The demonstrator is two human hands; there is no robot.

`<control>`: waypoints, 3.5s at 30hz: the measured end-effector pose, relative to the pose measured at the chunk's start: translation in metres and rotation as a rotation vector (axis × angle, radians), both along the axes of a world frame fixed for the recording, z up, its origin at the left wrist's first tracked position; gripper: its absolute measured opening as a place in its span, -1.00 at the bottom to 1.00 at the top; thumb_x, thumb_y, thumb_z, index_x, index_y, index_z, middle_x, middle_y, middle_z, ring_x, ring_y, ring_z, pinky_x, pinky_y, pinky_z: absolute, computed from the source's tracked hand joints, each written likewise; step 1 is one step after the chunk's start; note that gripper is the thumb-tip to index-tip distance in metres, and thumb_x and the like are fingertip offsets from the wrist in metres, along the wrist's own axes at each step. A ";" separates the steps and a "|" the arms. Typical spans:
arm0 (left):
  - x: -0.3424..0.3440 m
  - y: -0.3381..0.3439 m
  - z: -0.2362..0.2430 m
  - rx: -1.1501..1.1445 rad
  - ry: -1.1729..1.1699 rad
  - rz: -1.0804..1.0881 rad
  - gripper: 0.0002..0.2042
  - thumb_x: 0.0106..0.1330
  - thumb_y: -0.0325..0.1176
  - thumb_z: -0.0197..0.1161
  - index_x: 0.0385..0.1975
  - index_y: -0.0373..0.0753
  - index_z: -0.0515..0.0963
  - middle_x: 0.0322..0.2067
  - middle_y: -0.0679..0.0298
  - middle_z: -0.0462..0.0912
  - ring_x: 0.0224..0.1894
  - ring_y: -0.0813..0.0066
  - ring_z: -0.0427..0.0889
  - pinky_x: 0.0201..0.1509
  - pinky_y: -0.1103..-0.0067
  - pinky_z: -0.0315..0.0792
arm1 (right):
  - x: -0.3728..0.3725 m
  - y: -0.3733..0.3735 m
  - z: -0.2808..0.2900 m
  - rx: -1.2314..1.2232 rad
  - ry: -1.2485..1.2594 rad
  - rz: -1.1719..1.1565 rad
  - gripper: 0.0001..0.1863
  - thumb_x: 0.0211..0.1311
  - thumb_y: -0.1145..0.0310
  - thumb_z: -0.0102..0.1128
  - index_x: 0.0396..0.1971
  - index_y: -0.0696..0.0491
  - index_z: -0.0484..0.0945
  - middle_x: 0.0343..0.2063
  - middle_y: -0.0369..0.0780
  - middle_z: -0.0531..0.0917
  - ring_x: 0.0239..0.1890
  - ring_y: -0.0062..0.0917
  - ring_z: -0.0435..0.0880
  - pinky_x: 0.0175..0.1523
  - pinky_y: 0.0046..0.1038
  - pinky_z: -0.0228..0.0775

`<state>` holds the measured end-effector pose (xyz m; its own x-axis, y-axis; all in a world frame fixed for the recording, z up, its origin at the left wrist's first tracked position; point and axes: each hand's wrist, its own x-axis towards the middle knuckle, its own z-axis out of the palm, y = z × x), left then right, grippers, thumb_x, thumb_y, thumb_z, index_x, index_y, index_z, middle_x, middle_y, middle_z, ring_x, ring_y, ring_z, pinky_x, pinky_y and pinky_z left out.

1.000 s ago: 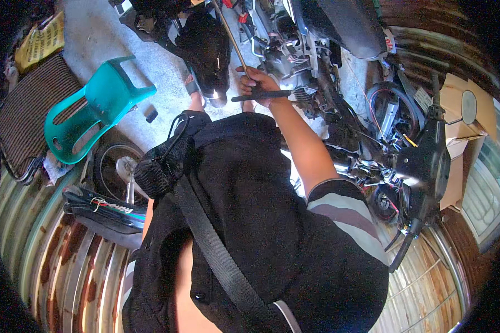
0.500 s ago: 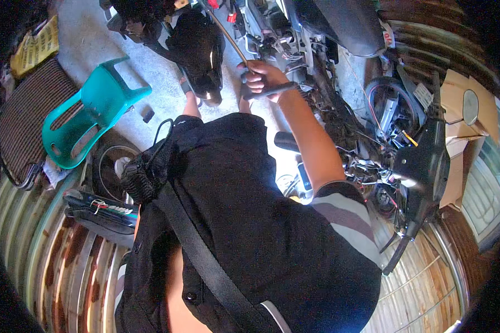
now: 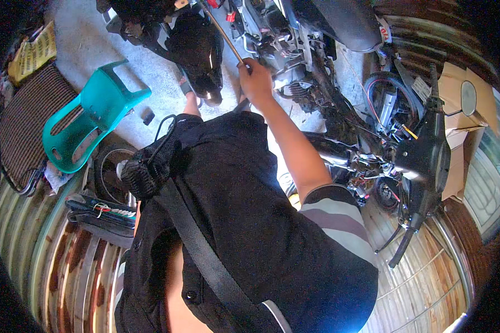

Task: Loosen and adjust components on a motorcycle using a T-handle wrench.

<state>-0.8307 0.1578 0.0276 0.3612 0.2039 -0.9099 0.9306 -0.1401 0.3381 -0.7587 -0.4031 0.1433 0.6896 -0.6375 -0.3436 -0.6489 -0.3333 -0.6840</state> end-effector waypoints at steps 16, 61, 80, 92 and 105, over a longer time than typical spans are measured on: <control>-0.001 -0.001 -0.013 -0.031 -0.017 0.063 -0.69 0.33 -0.11 0.09 -0.20 -0.26 0.47 -0.40 0.15 0.61 -0.42 0.32 0.57 -0.24 0.46 0.47 | 0.005 -0.024 0.019 0.240 0.183 0.130 -0.61 0.15 0.19 0.11 -0.06 0.06 0.52 -0.44 -0.13 0.62 -0.40 -0.35 0.61 -0.28 -0.34 0.42; 0.163 -0.478 0.212 -0.481 -0.037 -1.962 -0.27 0.18 0.32 0.02 -0.21 -0.41 0.57 -0.27 -0.05 0.64 -0.31 0.12 0.68 -0.23 0.31 0.56 | 0.056 -0.056 0.032 0.607 0.602 0.571 -0.34 -0.28 0.63 0.42 -0.01 0.22 0.42 -0.20 -0.10 0.59 -0.25 -0.39 0.63 -0.29 -0.40 0.63; 0.096 -0.505 0.225 0.175 -1.100 -2.108 -0.86 0.15 -0.38 0.11 -0.39 -0.22 0.59 -0.43 0.12 0.64 -0.36 0.16 0.66 -0.33 0.33 0.53 | 0.043 -0.069 -0.011 0.696 0.236 0.814 -0.51 -0.29 0.16 0.55 -0.36 0.09 0.53 -0.45 -0.27 0.59 -0.39 -0.56 0.52 -0.36 -0.47 0.36; 0.097 -0.509 0.240 0.274 -0.863 -1.779 -0.66 0.27 -0.20 0.02 -0.55 -0.32 0.61 -0.52 -0.02 0.62 -0.40 -0.01 0.63 -0.26 0.23 0.50 | -0.021 -0.069 -0.033 1.014 -0.059 0.278 -0.61 0.17 -0.01 0.20 -0.38 0.06 0.53 -0.49 -0.35 0.51 -0.39 -0.64 0.44 -0.30 -0.57 0.25; 0.098 -0.488 0.217 0.340 -0.577 -1.816 -0.60 0.26 -0.07 0.08 -0.50 -0.34 0.61 -0.46 -0.07 0.63 -0.33 -0.07 0.62 -0.21 0.20 0.48 | -0.072 -0.064 -0.083 1.676 -0.225 -0.705 -0.78 0.18 0.20 0.18 -0.33 0.04 0.51 -0.44 -0.23 0.60 -0.37 -0.39 0.55 -0.15 -0.28 0.45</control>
